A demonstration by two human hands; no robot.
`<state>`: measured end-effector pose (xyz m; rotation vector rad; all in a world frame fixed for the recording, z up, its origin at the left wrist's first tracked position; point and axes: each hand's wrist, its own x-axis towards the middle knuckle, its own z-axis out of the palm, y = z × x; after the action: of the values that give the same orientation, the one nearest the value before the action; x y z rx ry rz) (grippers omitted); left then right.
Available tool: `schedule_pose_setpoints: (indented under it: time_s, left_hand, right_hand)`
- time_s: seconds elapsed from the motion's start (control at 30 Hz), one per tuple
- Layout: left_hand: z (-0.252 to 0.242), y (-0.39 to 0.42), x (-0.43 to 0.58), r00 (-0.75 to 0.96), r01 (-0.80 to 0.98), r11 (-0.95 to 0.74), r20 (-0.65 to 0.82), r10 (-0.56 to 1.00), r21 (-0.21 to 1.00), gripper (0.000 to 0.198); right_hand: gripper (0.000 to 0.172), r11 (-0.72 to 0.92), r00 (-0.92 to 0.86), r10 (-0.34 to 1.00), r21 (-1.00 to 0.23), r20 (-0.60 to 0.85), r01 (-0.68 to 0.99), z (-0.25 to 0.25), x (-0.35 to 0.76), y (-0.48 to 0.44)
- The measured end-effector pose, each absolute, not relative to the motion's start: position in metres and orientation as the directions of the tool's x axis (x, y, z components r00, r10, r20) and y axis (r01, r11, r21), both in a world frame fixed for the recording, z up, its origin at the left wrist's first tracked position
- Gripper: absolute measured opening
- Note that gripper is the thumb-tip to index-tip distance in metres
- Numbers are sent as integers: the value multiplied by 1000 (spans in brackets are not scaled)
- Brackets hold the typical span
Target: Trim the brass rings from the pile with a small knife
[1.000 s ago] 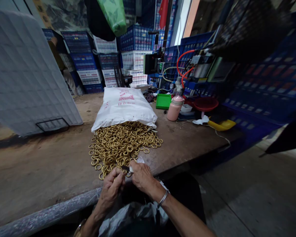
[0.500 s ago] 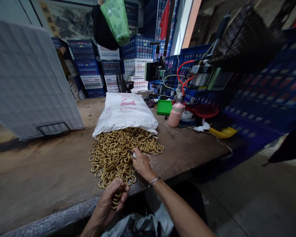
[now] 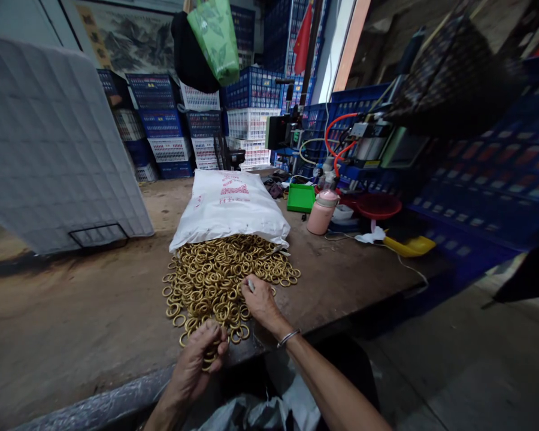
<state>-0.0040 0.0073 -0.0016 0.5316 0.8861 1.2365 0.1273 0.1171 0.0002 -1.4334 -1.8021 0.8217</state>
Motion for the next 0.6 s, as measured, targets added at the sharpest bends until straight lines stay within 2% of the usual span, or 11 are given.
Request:
schedule_pose_setpoints:
  time_s: [0.1, 0.2, 0.33, 0.47, 0.6]
  left_hand:
    - [-3, 16, -1, -122, -387, 160, -223, 967, 908, 25]
    - [-4, 22, -1, -233, -168, 0, -39, 972, 986, 26]
    - [-2, 22, -4, -150, 55, -178, 184, 971, 982, 21]
    - [-4, 17, -4, -158, 129, -208, 227, 961, 970, 19]
    - [-8, 15, -4, -210, 189, -214, 252, 945, 958, 15]
  right_hand:
    - [9, 80, -268, 963, -932, -19, 354, 9, 130, 105]
    - [5, -60, -404, 901, -969, -156, 241, 15, 131, 88]
    - [6, -279, -520, 793, -948, -318, 154, 22, 130, 70]
    - [10, -448, -581, 706, -891, -405, 76, 28, 129, 61]
    - [11, -472, -573, 700, -878, -427, 79, 29, 128, 58]
